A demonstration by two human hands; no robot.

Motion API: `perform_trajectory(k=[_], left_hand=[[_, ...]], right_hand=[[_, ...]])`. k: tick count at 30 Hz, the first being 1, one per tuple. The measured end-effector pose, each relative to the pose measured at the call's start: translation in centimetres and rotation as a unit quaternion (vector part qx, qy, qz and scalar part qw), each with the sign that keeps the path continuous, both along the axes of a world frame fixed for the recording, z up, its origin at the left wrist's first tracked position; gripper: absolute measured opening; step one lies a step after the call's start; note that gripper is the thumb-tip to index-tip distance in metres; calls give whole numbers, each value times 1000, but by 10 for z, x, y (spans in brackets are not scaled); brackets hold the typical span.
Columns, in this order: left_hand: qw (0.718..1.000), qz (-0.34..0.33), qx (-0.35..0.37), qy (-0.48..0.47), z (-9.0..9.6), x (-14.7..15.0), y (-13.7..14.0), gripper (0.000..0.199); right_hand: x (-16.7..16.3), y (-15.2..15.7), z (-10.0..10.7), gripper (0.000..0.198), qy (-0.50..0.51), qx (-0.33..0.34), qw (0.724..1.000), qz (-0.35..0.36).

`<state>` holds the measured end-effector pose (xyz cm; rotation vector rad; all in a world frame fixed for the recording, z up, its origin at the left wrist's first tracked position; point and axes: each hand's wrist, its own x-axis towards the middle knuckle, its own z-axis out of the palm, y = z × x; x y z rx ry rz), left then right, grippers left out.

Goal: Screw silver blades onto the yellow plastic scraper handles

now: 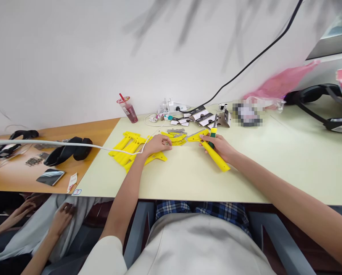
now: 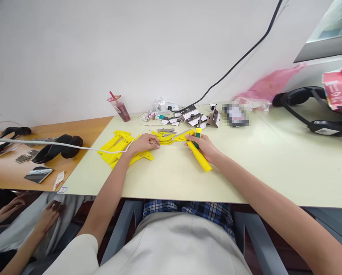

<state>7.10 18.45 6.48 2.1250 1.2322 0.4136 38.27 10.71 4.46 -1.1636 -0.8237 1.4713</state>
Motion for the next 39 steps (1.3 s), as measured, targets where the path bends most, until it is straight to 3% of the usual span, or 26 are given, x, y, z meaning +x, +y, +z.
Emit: perform_trajectory(k=[16, 30, 39], left_hand=[[999, -12, -16, 31, -8, 2, 5, 26], [999, 8, -6, 39, -2, 11, -6, 21], [985, -6, -26, -169, 1, 47, -30, 50]], right_hand=[[0, -1, 1, 3, 10, 5, 1000, 18], [1, -1, -3, 8, -1, -12, 999, 30], [-9, -10, 4, 17, 2, -19, 998, 59]])
